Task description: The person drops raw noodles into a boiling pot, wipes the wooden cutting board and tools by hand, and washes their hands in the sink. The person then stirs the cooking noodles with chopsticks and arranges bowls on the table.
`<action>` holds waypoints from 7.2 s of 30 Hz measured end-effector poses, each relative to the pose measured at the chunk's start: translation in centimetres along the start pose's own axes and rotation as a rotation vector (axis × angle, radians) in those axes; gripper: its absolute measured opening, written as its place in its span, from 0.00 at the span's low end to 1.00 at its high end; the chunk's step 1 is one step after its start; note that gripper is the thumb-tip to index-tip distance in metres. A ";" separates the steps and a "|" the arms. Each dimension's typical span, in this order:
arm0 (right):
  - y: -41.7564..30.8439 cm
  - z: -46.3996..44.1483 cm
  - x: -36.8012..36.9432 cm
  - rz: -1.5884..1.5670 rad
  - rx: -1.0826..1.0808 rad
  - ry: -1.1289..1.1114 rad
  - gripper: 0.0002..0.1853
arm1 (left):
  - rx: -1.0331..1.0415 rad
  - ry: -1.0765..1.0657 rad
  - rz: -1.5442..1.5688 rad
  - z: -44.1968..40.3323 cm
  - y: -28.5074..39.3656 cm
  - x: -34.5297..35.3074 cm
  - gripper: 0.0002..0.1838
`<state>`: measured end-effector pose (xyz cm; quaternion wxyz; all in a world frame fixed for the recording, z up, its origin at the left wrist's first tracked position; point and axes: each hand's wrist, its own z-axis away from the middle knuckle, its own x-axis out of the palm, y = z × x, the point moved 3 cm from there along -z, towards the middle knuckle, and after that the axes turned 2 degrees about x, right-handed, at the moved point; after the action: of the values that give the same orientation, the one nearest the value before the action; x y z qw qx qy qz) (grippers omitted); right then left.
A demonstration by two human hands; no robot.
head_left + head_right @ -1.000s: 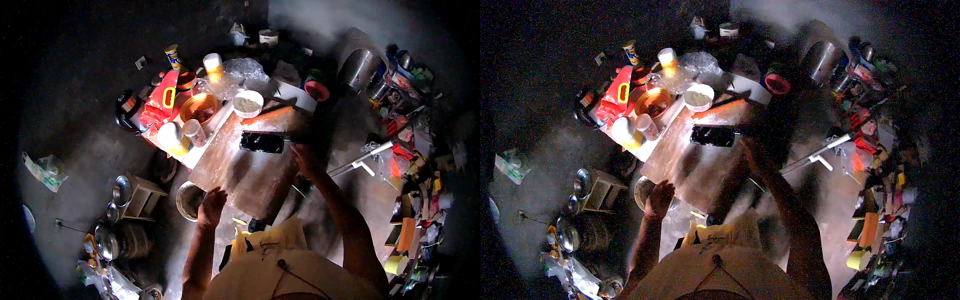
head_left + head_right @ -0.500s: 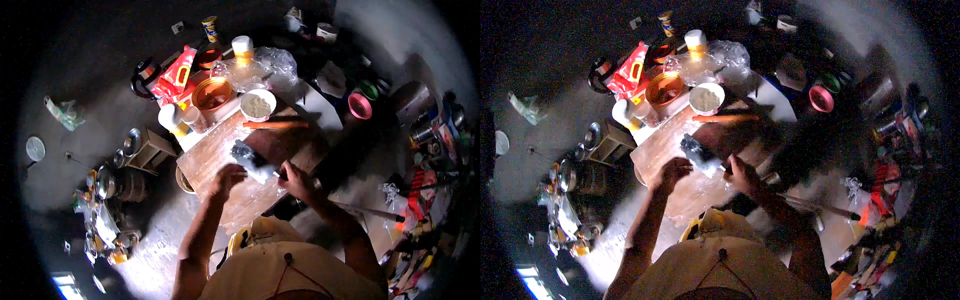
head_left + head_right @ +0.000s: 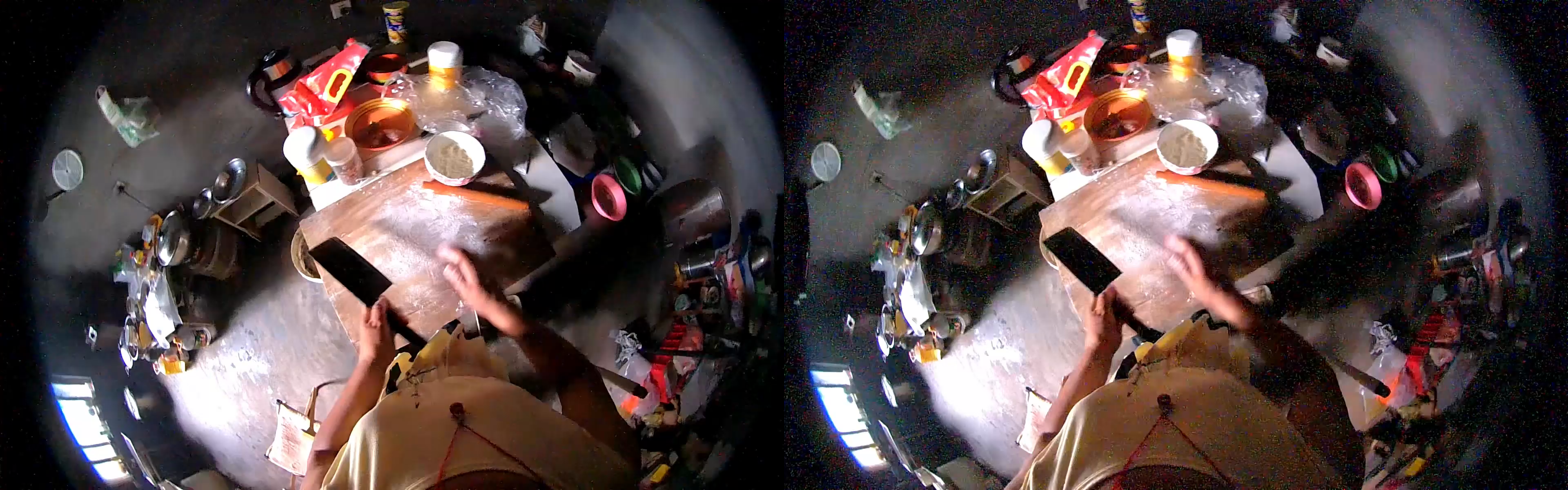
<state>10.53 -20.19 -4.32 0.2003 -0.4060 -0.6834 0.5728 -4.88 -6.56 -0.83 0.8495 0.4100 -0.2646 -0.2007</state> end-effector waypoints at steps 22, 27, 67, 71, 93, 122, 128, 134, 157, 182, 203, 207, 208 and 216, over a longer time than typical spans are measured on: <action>-0.4 -7.4 3.0 0.450 0.062 0.132 0.10 | 0.072 0.060 0.160 2.2 2.4 -20.3 0.13; -0.4 -9.4 -5.8 1.221 -0.016 0.420 0.20 | 0.029 0.044 0.082 1.3 3.4 -20.1 0.14; 1.9 -8.6 -9.9 0.987 -0.037 0.061 0.18 | 0.188 0.462 0.254 7.5 0.5 -15.6 0.12; 1.5 -7.8 -8.7 0.951 -0.122 0.069 0.17 | 0.202 0.459 0.287 7.5 0.3 -16.3 0.11; 3.0 -13.9 4.4 0.426 -0.171 -0.444 0.38 | 0.041 0.366 0.358 7.2 -1.4 -16.5 0.11; 2.6 -9.1 8.1 0.255 -0.123 -0.618 0.33 | -0.015 0.226 0.164 6.3 0.2 -15.4 0.12; 0.5 -10.3 8.2 0.833 -0.405 -0.548 0.32 | 0.075 0.190 0.069 5.8 2.0 -13.8 0.08; -5.9 -3.2 12.6 -0.113 0.096 -0.438 0.30 | 0.344 -0.010 -0.097 3.1 3.3 -8.3 0.10; -2.3 -6.7 -5.0 1.273 0.346 -0.070 0.19 | 0.740 -0.110 -1.051 -1.1 3.4 -4.1 0.27; -4.1 -6.5 -0.4 0.862 0.275 -0.286 0.20 | 0.673 -0.034 -1.500 -2.4 0.4 -6.5 0.43; -3.0 -3.1 -4.2 0.642 0.323 0.177 0.19 | 0.798 -0.313 -1.209 -0.2 0.9 4.0 0.26; -4.6 -4.4 -7.4 0.908 0.442 0.077 0.17 | 0.527 -0.474 -1.438 -1.0 -0.7 10.0 0.33; -3.9 -4.7 -8.3 0.908 0.315 0.082 0.17 | 0.588 -0.480 -1.532 -1.4 -1.8 10.8 0.34; -0.7 -8.3 -10.5 0.986 0.158 -0.047 0.16 | 0.629 -0.673 -2.020 -3.8 -6.7 10.7 0.31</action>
<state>22.57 -23.28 0.53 -0.0797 -0.6511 -0.3689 0.6585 4.92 -14.17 -5.19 0.0383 0.5590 -0.0651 -0.8257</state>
